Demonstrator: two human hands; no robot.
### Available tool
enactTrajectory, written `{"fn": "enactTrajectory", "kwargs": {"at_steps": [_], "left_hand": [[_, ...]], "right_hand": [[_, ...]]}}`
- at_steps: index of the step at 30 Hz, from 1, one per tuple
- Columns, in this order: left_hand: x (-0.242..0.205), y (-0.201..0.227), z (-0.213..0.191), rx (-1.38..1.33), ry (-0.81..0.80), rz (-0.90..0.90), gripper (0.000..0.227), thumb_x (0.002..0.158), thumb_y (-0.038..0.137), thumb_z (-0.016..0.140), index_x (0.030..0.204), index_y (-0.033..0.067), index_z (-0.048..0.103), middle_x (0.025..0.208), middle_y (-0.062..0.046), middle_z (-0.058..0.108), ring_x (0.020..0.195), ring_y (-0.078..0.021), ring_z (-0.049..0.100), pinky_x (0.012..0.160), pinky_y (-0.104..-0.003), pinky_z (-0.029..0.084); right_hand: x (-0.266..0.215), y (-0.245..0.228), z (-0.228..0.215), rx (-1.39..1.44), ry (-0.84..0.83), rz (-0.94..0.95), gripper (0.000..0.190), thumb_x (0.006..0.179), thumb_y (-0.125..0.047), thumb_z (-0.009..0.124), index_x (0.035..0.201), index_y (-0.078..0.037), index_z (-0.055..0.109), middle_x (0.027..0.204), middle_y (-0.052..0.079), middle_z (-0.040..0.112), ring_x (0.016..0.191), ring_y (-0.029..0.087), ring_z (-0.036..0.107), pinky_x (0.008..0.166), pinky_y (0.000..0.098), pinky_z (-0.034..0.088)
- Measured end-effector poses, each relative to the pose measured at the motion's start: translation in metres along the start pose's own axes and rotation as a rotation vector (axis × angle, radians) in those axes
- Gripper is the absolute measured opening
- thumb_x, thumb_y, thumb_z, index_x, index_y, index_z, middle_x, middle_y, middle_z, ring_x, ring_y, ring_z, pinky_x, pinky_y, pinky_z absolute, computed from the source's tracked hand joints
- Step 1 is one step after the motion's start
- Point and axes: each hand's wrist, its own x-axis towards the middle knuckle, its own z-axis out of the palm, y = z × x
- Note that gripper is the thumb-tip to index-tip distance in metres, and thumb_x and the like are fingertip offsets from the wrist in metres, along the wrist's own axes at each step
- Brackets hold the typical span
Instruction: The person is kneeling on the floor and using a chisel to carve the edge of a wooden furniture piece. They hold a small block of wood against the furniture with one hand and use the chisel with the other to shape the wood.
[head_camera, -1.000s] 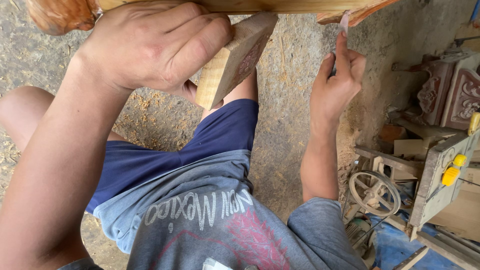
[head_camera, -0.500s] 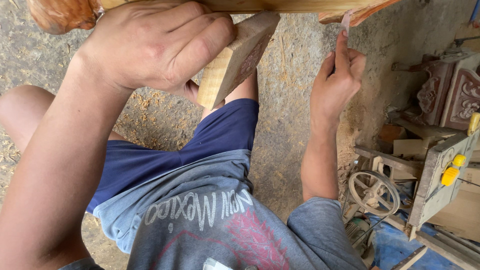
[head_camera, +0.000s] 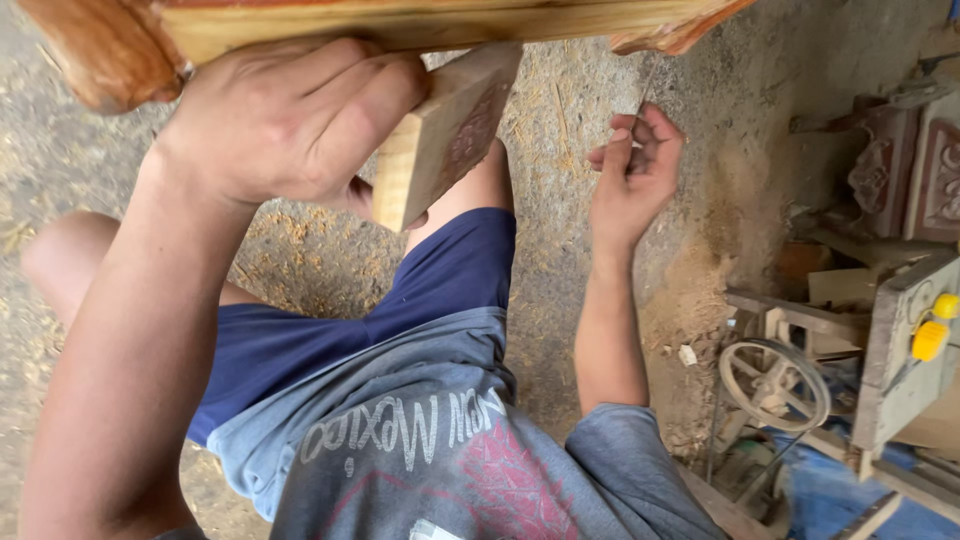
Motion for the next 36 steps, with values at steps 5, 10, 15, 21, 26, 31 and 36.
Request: {"fn": "enactTrajectory", "kwargs": {"at_steps": [5,10,15,21,26,31,36], "left_hand": [[-0.003,0.000,0.000,-0.015,-0.085,-0.035,0.058,0.074,0.032,0.084,0.118,-0.0002,0.063,0.087,-0.006,0.063,0.078,-0.0228,0.066,0.067,-0.034,0.055],[0.001,0.003,0.003,-0.099,-0.076,-0.074,0.079,0.078,0.051,0.091,0.123,-0.0058,0.058,0.094,-0.010,0.066,0.083,-0.0282,0.067,0.071,-0.039,0.055],[0.003,0.010,0.002,-0.095,-0.114,-0.111,0.080,0.074,0.050,0.093,0.122,-0.0057,0.061,0.100,-0.011,0.069,0.088,-0.0284,0.069,0.076,-0.040,0.057],[0.007,0.013,0.003,-0.105,-0.101,-0.152,0.076,0.072,0.052,0.095,0.113,-0.0051,0.065,0.091,-0.014,0.067,0.083,-0.0321,0.068,0.077,-0.042,0.056],[0.006,0.012,0.005,-0.135,-0.046,-0.137,0.081,0.073,0.052,0.098,0.115,-0.0073,0.062,0.098,-0.018,0.069,0.090,-0.0350,0.069,0.083,-0.044,0.057],[0.003,0.012,0.006,-0.128,-0.071,-0.161,0.081,0.073,0.052,0.099,0.115,-0.0066,0.064,0.096,-0.017,0.068,0.089,-0.0345,0.070,0.083,-0.043,0.056],[0.004,0.015,0.004,-0.080,-0.105,-0.197,0.083,0.069,0.057,0.098,0.114,-0.0052,0.067,0.095,-0.016,0.069,0.089,-0.0325,0.070,0.083,-0.043,0.057]], "right_hand": [[-0.035,-0.009,0.007,0.305,-0.028,0.081,0.027,0.112,-0.010,0.056,0.135,0.002,0.049,0.120,0.021,0.072,0.078,0.019,0.073,0.072,0.0311,0.061],[-0.088,-0.038,0.028,0.417,-0.293,0.082,0.028,0.112,-0.008,0.060,0.137,0.005,0.056,0.105,0.014,0.072,0.081,0.021,0.074,0.074,0.0329,0.062],[-0.102,-0.043,0.045,0.548,-0.346,0.245,0.028,0.106,-0.005,0.063,0.132,0.005,0.063,0.106,0.011,0.072,0.072,0.013,0.068,0.064,0.0255,0.055],[-0.084,-0.056,0.050,0.205,-0.245,-0.073,0.025,0.102,0.003,0.066,0.127,0.003,0.066,0.106,0.012,0.070,0.076,0.015,0.069,0.066,0.0269,0.058],[-0.083,-0.082,0.053,-0.180,-0.094,-0.399,0.024,0.098,0.007,0.070,0.122,0.004,0.068,0.103,0.014,0.072,0.086,0.023,0.075,0.075,0.0340,0.064],[-0.073,-0.092,0.049,-0.206,-0.153,-0.431,0.012,0.098,0.004,0.073,0.110,0.003,0.073,0.107,0.013,0.070,0.086,0.023,0.074,0.070,0.0324,0.062],[-0.073,-0.076,0.049,-0.229,-0.122,-0.461,0.011,0.096,0.002,0.077,0.107,0.002,0.076,0.103,0.010,0.066,0.076,0.017,0.069,0.061,0.0297,0.057]]}}
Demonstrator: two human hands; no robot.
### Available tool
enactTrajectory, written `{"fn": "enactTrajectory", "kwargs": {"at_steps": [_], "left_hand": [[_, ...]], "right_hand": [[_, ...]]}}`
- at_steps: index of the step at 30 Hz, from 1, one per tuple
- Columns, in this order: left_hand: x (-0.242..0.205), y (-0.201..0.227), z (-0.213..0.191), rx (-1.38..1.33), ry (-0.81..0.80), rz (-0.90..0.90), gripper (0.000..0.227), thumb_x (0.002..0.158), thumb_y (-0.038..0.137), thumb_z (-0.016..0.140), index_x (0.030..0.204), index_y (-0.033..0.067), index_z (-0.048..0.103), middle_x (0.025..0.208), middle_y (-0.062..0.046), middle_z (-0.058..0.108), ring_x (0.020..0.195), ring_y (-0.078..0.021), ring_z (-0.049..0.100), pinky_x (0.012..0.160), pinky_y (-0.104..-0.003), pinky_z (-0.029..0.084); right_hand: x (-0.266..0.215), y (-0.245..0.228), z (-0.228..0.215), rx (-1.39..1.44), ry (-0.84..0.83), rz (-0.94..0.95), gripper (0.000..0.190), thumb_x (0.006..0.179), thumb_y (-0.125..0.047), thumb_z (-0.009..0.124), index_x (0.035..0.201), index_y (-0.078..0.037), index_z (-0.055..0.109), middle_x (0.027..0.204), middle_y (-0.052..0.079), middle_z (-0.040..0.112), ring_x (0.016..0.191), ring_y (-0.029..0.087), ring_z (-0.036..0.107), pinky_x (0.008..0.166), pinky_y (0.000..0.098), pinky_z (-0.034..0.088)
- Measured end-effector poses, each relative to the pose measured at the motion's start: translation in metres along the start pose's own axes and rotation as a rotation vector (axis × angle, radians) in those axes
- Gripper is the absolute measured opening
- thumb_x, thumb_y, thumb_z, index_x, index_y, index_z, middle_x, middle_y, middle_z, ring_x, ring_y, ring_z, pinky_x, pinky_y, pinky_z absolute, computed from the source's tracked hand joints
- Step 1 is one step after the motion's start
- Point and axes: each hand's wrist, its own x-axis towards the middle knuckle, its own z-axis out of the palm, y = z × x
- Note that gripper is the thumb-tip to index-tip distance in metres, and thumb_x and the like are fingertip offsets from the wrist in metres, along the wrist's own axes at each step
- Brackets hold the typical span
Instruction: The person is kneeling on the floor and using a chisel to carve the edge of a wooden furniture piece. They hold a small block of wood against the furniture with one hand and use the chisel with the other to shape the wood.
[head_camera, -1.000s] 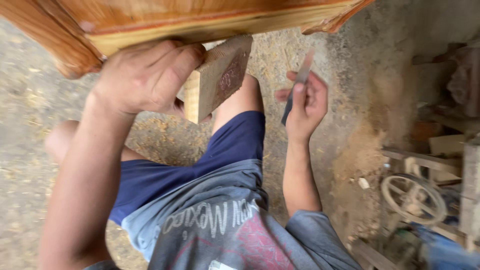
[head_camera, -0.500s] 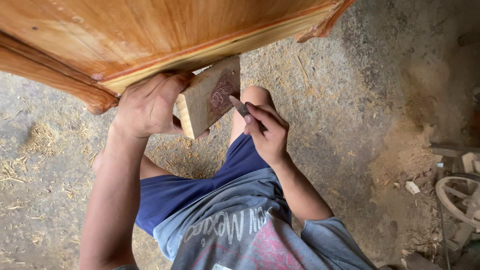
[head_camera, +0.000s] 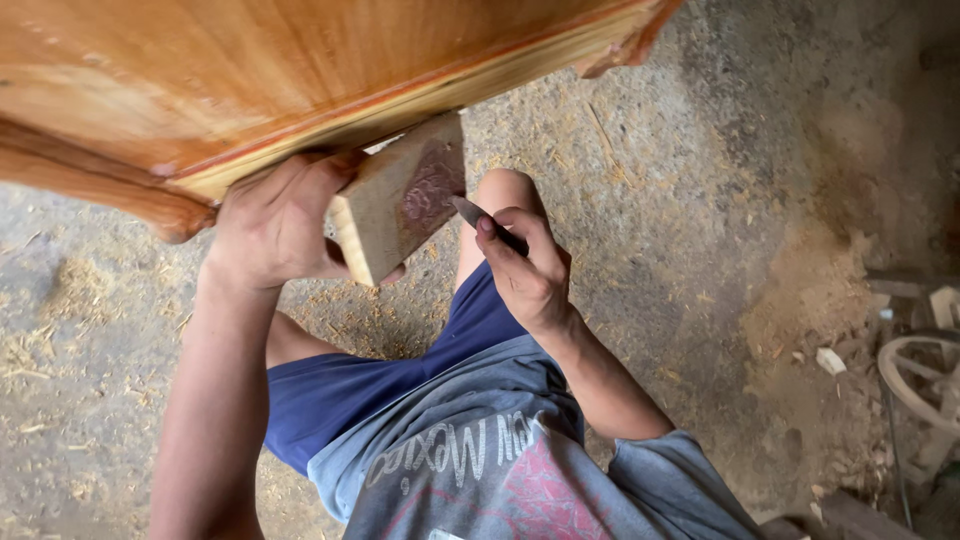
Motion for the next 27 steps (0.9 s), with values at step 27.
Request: {"fn": "enactTrajectory", "kwargs": {"at_steps": [27], "left_hand": [[0.014,0.008,-0.001,0.122,0.070,-0.019,0.058,0.072,0.046,0.092,0.100,-0.0017,0.072,0.082,-0.012,0.069,0.075,-0.0277,0.070,0.072,-0.039,0.057]], "right_hand": [[0.009,0.123,0.045,0.342,0.459,0.415,0.035,0.112,-0.004,0.059,0.148,-0.005,0.057,0.140,0.008,0.047,0.104,0.011,0.066,0.086,0.0290,0.065]]}}
